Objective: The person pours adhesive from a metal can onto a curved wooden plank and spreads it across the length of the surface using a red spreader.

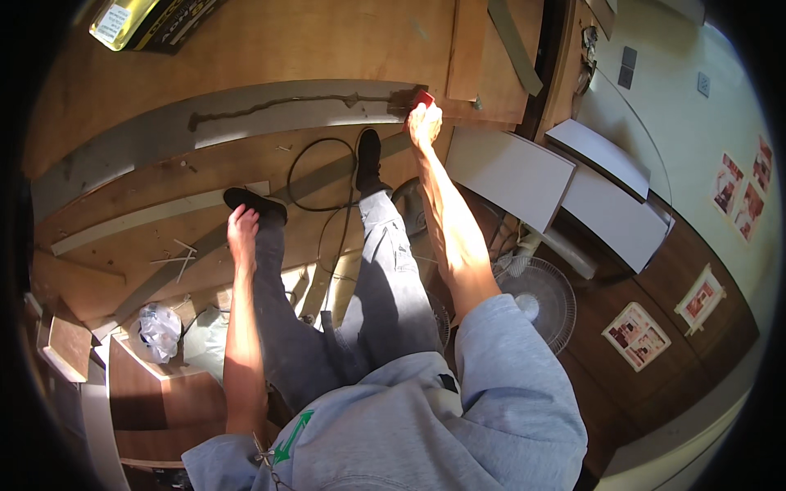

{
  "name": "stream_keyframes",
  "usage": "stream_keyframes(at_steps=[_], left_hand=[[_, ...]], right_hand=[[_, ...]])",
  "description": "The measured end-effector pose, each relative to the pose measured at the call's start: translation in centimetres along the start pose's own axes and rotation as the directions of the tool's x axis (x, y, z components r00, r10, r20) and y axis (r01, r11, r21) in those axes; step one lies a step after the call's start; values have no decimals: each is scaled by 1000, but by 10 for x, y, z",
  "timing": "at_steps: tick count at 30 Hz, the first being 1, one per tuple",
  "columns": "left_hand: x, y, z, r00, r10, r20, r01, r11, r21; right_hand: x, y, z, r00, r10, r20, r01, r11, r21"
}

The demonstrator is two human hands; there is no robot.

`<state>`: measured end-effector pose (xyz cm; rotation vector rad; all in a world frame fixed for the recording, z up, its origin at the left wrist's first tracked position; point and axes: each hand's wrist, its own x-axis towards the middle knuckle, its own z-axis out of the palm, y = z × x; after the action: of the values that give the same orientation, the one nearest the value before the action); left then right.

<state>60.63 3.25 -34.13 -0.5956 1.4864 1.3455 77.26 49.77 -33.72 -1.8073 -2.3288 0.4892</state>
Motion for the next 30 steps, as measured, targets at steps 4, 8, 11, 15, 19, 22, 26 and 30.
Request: stream_keyframes(at_steps=[4, 8, 11, 15, 19, 22, 26, 30], left_hand=[[-22, -22, -64, 993, 98, -64, -85, 981, 173], [-49, -14, -81, 991, 90, -95, -63, 966, 252], [-57, -17, -79, 991, 90, -102, -58, 957, 285], [-67, -17, -72, 979, 176, -102, -114, 889, 444], [-50, -13, -35, 967, 248, -66, -201, 891, 407], [-40, -10, -2, 974, 227, -22, -203, 907, 369], [-40, -4, 27, 980, 200, 12, -197, 952, 234], [-24, 13, 95, 991, 51, 124, -58, 997, 56]], right_hand=[[-1, -22, 19, 999, -13, -53, 5, 989, -151], [-5, -43, 16, 998, -6, -62, -6, 982, -188], [-6, -41, 6, 998, -51, -39, 43, 979, -198], [-7, -42, 6, 996, 27, -79, -38, 990, -135], [-2, -28, -2, 992, -32, -126, 5, 978, -206], [-10, -41, 6, 987, -132, -89, 105, 961, -254], [-32, -61, 15, 977, -193, -90, 173, 966, -191], [-49, -41, -24, 954, -299, -5, 291, 931, -221]])
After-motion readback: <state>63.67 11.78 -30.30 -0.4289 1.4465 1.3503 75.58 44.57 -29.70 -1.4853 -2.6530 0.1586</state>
